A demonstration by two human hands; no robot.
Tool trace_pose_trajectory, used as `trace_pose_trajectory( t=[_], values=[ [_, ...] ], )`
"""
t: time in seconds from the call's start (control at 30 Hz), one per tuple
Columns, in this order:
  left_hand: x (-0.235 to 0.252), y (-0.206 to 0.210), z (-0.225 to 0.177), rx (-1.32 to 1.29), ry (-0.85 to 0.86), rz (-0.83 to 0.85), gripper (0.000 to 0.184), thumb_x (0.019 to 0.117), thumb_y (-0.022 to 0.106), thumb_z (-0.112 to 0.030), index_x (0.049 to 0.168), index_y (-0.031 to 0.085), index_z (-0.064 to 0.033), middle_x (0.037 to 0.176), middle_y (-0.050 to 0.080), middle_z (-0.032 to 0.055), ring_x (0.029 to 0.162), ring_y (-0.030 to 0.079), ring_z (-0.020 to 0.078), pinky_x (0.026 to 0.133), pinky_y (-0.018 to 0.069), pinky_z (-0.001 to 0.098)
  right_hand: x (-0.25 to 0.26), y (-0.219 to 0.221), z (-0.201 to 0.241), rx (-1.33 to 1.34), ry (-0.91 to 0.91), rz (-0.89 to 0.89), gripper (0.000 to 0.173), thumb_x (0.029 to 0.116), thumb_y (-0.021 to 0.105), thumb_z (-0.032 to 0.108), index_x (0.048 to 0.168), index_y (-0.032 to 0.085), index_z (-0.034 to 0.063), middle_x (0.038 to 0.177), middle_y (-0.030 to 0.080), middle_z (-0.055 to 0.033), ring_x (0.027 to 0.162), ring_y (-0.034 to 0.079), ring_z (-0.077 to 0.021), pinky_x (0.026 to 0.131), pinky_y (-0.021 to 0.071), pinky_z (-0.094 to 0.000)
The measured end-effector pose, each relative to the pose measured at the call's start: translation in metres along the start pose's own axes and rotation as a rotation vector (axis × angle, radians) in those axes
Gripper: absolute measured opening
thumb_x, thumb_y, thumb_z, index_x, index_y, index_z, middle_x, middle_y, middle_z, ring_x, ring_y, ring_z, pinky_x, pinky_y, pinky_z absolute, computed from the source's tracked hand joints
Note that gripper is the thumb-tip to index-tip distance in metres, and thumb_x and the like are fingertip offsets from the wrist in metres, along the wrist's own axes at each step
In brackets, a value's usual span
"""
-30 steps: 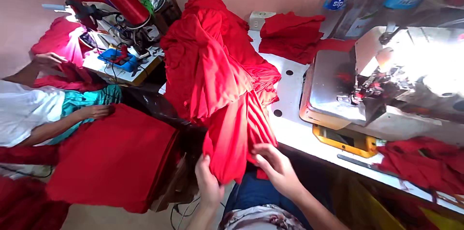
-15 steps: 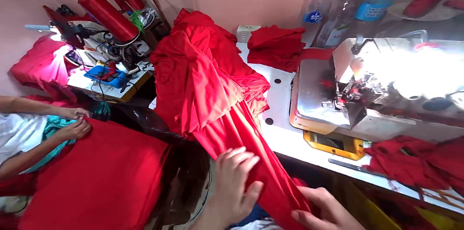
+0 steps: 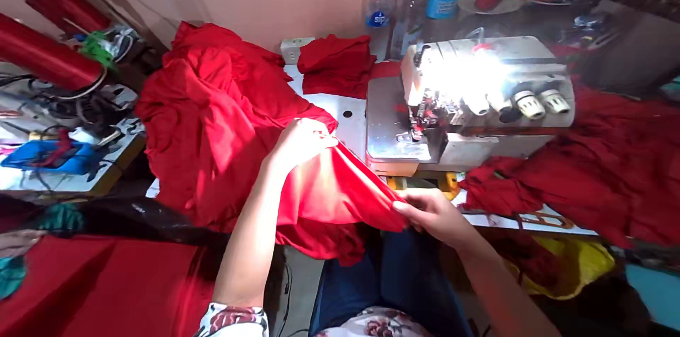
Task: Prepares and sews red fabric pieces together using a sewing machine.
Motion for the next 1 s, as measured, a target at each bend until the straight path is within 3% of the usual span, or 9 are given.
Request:
trace_pose_trajectory(
  t=[0.17, 0.3, 0.47, 0.6, 0.7, 0.77, 0.83, 0.9, 1.0],
  values=[
    [-0.025, 0.019, -0.015, 0.195, 0.041, -0.334, 0.023, 0.0954, 0.068, -0.018, 0.109, 0.072, 0.0010, 0.118, 0.064, 0.0215, 0.117, 0.058, 0.0417, 0.096, 0.0434, 0.0634, 0.017, 0.011, -0.013, 0.338, 0.023, 0.063, 0.014, 0.0939, 0.059, 0.003, 0.107, 0.063, 0.0056, 0.080, 0.067, 0.0078, 0.059, 0.056, 0.0023, 0.052, 0.0455, -0.0148],
    [-0.101, 0.054, -0.050, -0.288, 0.096, -0.385, 0.031, 0.0898, 0.070, -0.029, 0.102, 0.070, -0.0006, 0.096, 0.071, 0.0095, 0.087, 0.068, 0.0153, 0.076, 0.0575, 0.0323, 0.017, 0.011, -0.001, 0.464, -0.107, 0.011, 0.029, 0.0889, 0.063, 0.000, 0.112, 0.049, 0.0113, 0.080, 0.064, 0.0109, 0.063, 0.057, 0.0034, 0.057, 0.0470, -0.0149],
    [-0.130, 0.104, -0.066, -0.242, 0.025, -0.423, 0.051, 0.0736, 0.078, -0.054, 0.081, 0.065, -0.0047, 0.079, 0.064, 0.0067, 0.073, 0.063, 0.0192, 0.062, 0.0506, 0.0353, 0.022, 0.020, 0.014, 0.386, -0.238, -0.053, 0.027, 0.0904, 0.061, 0.000, 0.111, 0.046, 0.0066, 0.086, 0.060, 0.0074, 0.072, 0.059, 0.0024, 0.067, 0.0514, -0.0165],
    [-0.125, 0.099, -0.061, -0.261, -0.020, -0.499, 0.034, 0.0735, 0.078, -0.037, 0.079, 0.068, -0.0043, 0.074, 0.065, 0.0049, 0.071, 0.064, 0.0158, 0.064, 0.0518, 0.0329, 0.021, 0.020, 0.020, 0.329, -0.262, -0.138, 0.028, 0.0894, 0.065, 0.000, 0.111, 0.048, 0.0049, 0.082, 0.060, 0.0069, 0.069, 0.059, 0.0020, 0.066, 0.0523, -0.0160],
    [-0.122, 0.093, -0.059, -0.389, 0.017, -0.512, 0.014, 0.0775, 0.070, -0.013, 0.082, 0.072, -0.0007, 0.078, 0.069, 0.0058, 0.076, 0.066, 0.0059, 0.068, 0.0520, 0.0202, 0.022, 0.015, 0.023, 0.308, -0.293, -0.182, 0.032, 0.0868, 0.070, 0.002, 0.110, 0.049, 0.0044, 0.080, 0.060, 0.0078, 0.067, 0.057, 0.0028, 0.064, 0.0507, -0.0146],
    [-0.122, 0.090, -0.057, -0.426, 0.044, -0.490, 0.011, 0.0795, 0.068, -0.010, 0.083, 0.072, 0.0000, 0.080, 0.070, 0.0061, 0.076, 0.064, 0.0007, 0.067, 0.0493, 0.0141, 0.020, 0.010, 0.025, 0.244, -0.310, -0.220, 0.034, 0.0848, 0.075, 0.006, 0.110, 0.051, 0.0042, 0.079, 0.061, 0.0083, 0.066, 0.057, 0.0042, 0.063, 0.0500, -0.0135],
    [-0.127, 0.080, -0.054, -0.276, 0.044, -0.570, 0.012, 0.0797, 0.068, -0.013, 0.082, 0.072, -0.0021, 0.081, 0.071, 0.0073, 0.077, 0.067, 0.0077, 0.068, 0.0530, 0.0209, 0.015, 0.002, 0.028, 0.043, -0.352, -0.270, 0.034, 0.0844, 0.076, 0.011, 0.109, 0.055, 0.0012, 0.078, 0.063, 0.0065, 0.066, 0.057, 0.0045, 0.061, 0.0486, -0.0126],
    [-0.136, 0.061, -0.053, -0.063, 0.043, -0.760, 0.015, 0.0784, 0.066, -0.014, 0.080, 0.072, -0.0007, 0.082, 0.073, 0.0117, 0.081, 0.071, 0.0198, 0.073, 0.0563, 0.0308, 0.006, -0.006, 0.038, -0.300, -0.457, -0.347, 0.028, 0.0821, 0.068, 0.006, 0.106, 0.063, -0.0061, 0.076, 0.063, -0.0034, 0.063, 0.056, -0.0046, 0.058, 0.0477, -0.0179],
    [-0.145, 0.045, -0.047, -0.044, 0.068, -0.924, 0.015, 0.0805, 0.064, -0.012, 0.081, 0.071, 0.0014, 0.085, 0.072, 0.0147, 0.088, 0.068, 0.0173, 0.082, 0.0514, 0.0224, -0.005, -0.011, 0.045, -0.605, -0.499, -0.512, 0.013, 0.0866, 0.065, 0.008, 0.091, 0.076, 0.0014, 0.079, 0.067, -0.0110, 0.062, 0.060, -0.0148, 0.056, 0.0494, -0.0266]
  ],
)
Point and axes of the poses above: each hand's wrist, its own x-axis towards the middle knuckle, its own y-axis out of the palm, z = x × y, the point moved 10 cm from there along x, towards the middle knuckle
